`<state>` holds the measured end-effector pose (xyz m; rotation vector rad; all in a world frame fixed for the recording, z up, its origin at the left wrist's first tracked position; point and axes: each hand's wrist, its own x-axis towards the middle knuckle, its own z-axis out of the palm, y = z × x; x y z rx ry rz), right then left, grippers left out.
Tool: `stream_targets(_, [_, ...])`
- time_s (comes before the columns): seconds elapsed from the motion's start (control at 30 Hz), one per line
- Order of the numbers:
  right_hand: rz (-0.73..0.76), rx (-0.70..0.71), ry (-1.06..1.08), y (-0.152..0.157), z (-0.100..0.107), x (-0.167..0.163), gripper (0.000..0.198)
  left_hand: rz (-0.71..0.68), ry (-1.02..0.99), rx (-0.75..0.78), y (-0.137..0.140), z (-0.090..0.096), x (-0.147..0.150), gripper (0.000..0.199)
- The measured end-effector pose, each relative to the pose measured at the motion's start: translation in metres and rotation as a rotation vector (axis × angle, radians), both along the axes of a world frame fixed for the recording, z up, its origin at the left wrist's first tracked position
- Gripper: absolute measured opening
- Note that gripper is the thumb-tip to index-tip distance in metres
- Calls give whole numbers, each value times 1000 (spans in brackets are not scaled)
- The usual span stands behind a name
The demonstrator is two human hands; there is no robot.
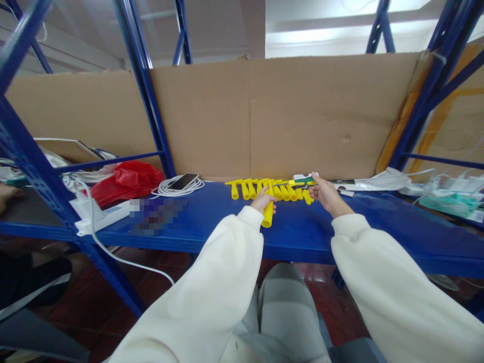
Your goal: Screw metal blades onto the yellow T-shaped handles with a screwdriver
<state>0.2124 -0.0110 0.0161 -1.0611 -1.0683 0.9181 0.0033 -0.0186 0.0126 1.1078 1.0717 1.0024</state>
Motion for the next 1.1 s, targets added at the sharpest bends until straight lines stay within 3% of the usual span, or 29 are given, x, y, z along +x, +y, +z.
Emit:
stream_targets(0.5, [-71, -52, 102, -5, 5, -4, 34, -34, -6, 14, 2, -2, -1, 91])
stream_targets(0.7, [-125, -69, 104, -6, 6, -5, 27, 14, -49, 20, 1, 0, -2, 92])
stream_targets(1.1, [-69, -157, -76, -3, 0, -6, 23, -4, -69, 37, 3, -1, -1, 91])
